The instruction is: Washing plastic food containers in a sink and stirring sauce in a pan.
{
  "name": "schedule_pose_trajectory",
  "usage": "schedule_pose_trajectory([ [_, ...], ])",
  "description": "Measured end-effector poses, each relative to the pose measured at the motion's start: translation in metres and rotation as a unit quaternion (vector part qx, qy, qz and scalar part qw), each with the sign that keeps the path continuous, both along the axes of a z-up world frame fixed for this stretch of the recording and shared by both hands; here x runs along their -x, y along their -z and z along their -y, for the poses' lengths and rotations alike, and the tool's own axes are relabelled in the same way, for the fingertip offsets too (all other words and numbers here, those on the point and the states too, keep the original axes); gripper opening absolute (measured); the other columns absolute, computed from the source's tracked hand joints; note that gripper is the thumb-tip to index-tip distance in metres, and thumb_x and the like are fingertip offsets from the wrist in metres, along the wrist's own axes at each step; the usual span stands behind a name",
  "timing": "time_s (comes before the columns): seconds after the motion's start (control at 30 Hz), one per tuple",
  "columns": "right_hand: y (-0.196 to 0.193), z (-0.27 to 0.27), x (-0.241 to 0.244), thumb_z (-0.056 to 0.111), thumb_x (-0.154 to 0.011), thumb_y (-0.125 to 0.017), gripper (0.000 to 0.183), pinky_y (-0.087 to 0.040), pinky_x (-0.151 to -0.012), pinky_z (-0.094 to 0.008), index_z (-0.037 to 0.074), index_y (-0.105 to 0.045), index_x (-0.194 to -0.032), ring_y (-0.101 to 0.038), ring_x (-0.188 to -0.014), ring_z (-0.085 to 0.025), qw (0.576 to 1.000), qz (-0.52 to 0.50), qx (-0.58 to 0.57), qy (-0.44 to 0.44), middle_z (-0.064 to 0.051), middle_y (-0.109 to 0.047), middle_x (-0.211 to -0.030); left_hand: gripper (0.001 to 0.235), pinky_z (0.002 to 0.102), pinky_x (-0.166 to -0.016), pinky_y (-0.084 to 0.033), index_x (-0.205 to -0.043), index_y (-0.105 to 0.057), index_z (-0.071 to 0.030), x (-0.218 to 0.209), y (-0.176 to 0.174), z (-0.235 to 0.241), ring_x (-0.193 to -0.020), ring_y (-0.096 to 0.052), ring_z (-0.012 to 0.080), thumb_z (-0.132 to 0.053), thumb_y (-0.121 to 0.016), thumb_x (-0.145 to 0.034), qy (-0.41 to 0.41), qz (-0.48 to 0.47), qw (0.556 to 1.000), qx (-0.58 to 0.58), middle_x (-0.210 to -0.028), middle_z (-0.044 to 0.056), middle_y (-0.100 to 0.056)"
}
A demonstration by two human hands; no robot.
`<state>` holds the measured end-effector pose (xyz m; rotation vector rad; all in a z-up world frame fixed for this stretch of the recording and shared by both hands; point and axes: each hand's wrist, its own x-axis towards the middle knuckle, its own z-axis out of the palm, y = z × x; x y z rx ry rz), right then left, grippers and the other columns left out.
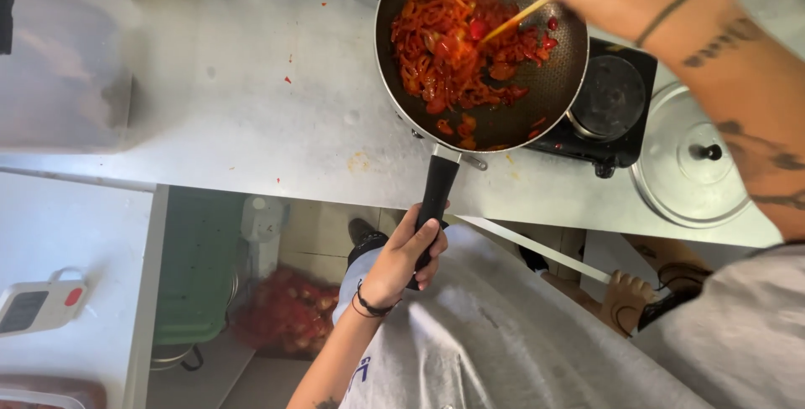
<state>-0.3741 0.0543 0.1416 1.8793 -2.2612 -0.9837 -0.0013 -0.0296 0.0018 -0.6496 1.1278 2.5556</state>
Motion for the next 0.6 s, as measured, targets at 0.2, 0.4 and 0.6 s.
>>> schedule_pose_trajectory([
  [0.2,0.044,-0.018,0.023,0.015,-0.094,-0.076,0.009,-0.059,-0.056,-0.028,0.021,-0.073,-0.100,-0.069,-0.070,-0.015,0.995,-0.014,0.089,-0.042,0.004,-0.066,-0.074,0.038,0.027,-0.030,-0.042,-0.143,-0.041,0.001,-0.001,0.008,-0.001,-0.041,-0.038,0.0100,-0.017,-0.039,-0.110,-0.044,-0.049,0.997,-0.037,-0.075,0.006,-0.039],
  [0.4,0.062,0.006,0.004,0.017,-0.103,-0.074,0.020,-0.052,-0.041,-0.027,0.027,-0.069,-0.087,-0.062,-0.057,-0.010,0.978,-0.042,0.192,-0.073,0.011,-0.061,-0.069,0.036,0.023,-0.032,-0.029,-0.136,-0.046,-0.008,-0.001,0.000,0.003,-0.039,-0.032,0.0080,-0.028,-0.045,-0.107,-0.038,-0.022,0.999,-0.021,-0.077,0.003,-0.041],
  [0.6,-0.015,-0.050,-0.034,0.054,-0.114,-0.047,0.035,-0.057,-0.045,-0.021,0.038,-0.060,-0.086,-0.065,-0.067,-0.004,0.992,-0.090,-0.068,0.053,0.019,-0.057,-0.070,0.026,0.025,-0.035,-0.031,-0.124,-0.043,-0.011,-0.003,0.005,0.000,-0.041,-0.034,0.0093,-0.032,-0.044,-0.108,-0.004,-0.010,1.000,-0.009,-0.078,0.002,-0.042],
])
